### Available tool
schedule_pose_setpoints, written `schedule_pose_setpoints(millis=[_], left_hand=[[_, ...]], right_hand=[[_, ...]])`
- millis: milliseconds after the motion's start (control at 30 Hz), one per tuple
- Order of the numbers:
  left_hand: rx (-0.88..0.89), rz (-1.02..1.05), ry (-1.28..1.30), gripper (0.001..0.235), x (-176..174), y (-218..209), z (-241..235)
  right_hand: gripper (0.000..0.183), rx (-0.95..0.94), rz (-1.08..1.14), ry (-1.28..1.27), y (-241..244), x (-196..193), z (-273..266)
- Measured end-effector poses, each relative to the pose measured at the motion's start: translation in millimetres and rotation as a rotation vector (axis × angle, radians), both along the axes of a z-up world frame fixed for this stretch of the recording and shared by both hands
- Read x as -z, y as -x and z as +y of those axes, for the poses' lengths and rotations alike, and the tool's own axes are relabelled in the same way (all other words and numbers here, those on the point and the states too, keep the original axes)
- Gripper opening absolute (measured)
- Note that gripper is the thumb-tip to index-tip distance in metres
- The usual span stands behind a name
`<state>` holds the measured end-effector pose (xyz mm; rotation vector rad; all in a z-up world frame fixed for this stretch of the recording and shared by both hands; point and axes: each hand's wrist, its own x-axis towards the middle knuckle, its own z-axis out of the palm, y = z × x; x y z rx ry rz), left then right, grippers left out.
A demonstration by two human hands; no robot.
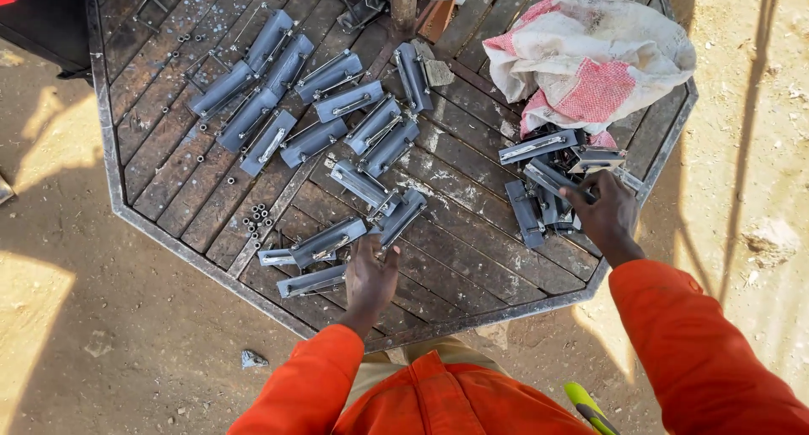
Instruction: The person is assembling small metal brackets by manually inserting pins into them and then using an angle grinder to finish the assembly.
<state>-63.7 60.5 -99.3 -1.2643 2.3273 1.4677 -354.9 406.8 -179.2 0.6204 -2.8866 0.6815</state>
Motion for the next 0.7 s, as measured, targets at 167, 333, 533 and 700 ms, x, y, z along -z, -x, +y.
schedule_pose_setpoints(millis=[167,333,533,700], left_hand=[[0.381,-0.159,0.438,0.081,37,30,-13],[0.625,-0.341,0.633,0.109,38,54,0],[0.595,-0.324,0.772,0.074,110,58,7],[0.560,-0.350,0.627,0.078,108,65,-3]], right_hand=[[0.033,0.187,-0.021,0.243,-34,3,-16],[0.028,0.299,-0.128,0.267,-111,-7,-47],[0.026,0.218,-0.423,0.320,-189,-18,-66],[0.022,0.093,-0.517,0.296,-204,-33,-66]])
